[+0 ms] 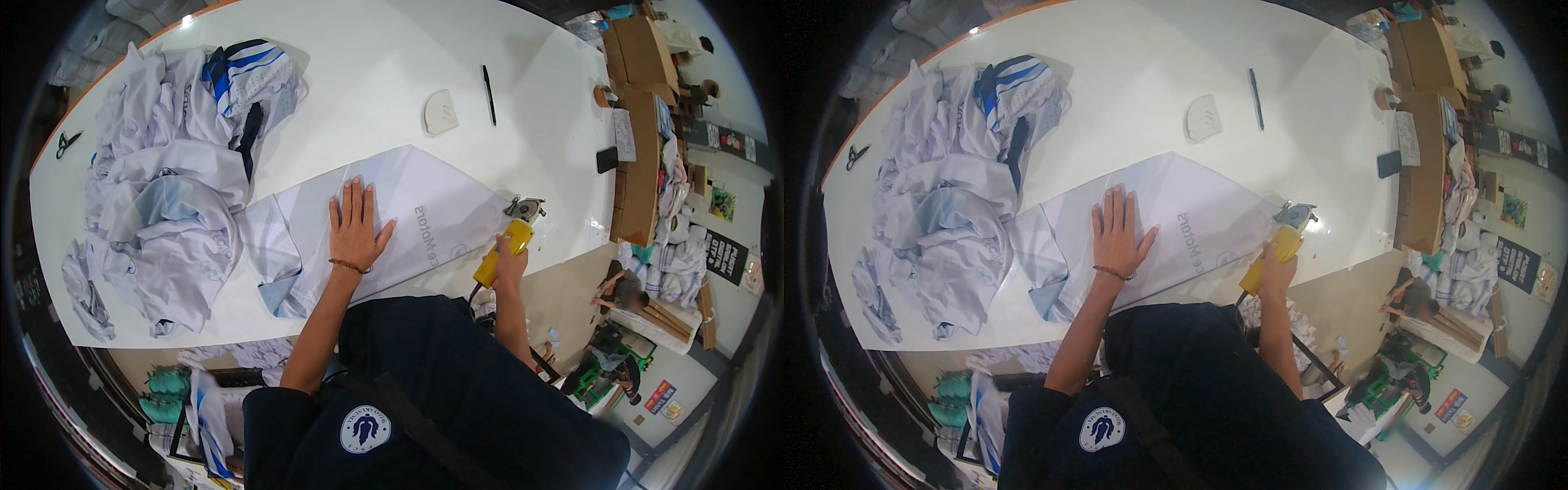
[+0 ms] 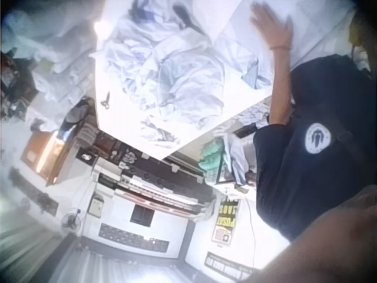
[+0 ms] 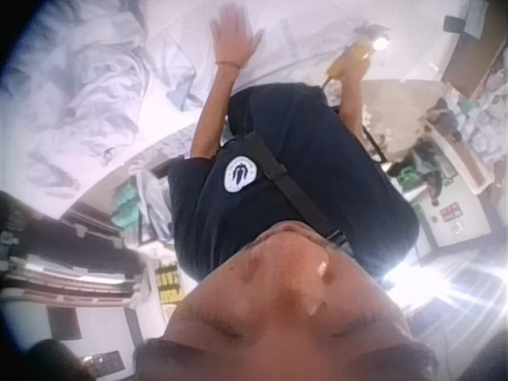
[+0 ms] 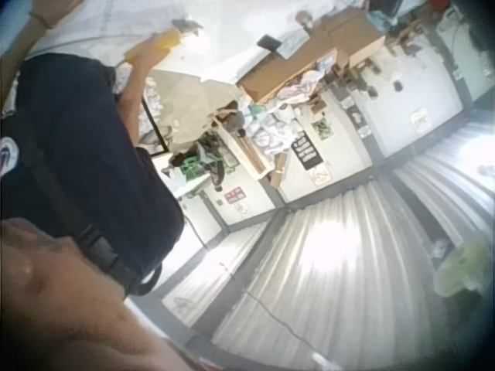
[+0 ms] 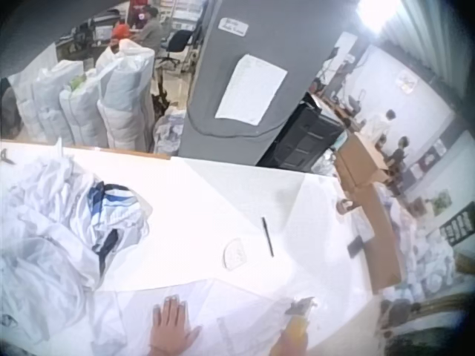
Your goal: The person aligns a white fabric piece on a table, marks it with a pen, and uses a yellow rotary cutter to trim the edges. They then place the cut pieces into a cardboard box.
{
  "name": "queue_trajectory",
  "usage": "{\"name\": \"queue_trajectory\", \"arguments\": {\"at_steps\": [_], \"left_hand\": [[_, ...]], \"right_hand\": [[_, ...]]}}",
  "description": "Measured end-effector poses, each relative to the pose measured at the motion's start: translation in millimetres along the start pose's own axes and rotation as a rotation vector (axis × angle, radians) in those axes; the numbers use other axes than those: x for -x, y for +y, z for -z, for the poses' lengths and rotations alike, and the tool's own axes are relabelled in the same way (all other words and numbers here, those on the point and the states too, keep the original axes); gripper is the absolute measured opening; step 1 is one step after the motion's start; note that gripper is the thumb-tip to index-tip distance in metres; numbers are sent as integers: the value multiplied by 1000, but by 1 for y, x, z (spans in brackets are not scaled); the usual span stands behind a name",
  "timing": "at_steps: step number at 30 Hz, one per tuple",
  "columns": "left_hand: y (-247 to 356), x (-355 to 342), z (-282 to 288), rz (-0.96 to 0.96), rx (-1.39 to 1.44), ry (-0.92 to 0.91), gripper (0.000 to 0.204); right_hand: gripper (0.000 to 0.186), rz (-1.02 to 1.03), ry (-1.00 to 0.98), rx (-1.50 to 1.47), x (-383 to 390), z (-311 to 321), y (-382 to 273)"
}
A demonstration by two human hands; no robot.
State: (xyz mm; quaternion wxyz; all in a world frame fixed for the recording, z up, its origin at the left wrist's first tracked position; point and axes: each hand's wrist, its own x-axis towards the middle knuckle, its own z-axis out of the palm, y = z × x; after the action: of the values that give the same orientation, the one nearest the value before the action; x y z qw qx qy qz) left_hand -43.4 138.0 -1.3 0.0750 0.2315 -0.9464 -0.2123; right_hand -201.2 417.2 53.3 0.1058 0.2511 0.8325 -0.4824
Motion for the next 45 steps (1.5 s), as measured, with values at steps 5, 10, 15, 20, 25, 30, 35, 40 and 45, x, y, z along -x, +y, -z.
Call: {"name": "queue_trajectory", "arguments": {"at_steps": [5, 10, 15, 20, 25, 30, 35, 40, 45], "left_hand": [[2, 0, -1, 4, -10, -6, 79], [3, 1, -1, -12, -18, 15, 79], [5, 3, -1, -24, -63, 24, 79], [8, 6, 0, -14, -21, 59, 80], [50, 7, -6, -154, 27, 33, 74], [136, 20, -37, -443, 255, -116, 60], [211, 51, -98, -621, 335, -392, 61], [243, 46, -110, -677, 227, -451, 58], [272, 36, -124, -522, 404, -834, 43]], "right_hand": [[39, -81, -26, -68, -27, 21, -3], [38, -40, -104, 45, -31, 67, 10], [40, 121, -260, 227, -30, 131, 36], [39, 83, -348, 270, -22, 183, 37], [42, 180, -315, 293, -46, 213, 53], [50, 427, -397, 399, -104, 212, 31], [61, 601, -551, 789, -141, 191, -34], [62, 825, -674, 1132, -181, 175, -78], [64, 954, -777, 1153, -207, 158, -86]]}}
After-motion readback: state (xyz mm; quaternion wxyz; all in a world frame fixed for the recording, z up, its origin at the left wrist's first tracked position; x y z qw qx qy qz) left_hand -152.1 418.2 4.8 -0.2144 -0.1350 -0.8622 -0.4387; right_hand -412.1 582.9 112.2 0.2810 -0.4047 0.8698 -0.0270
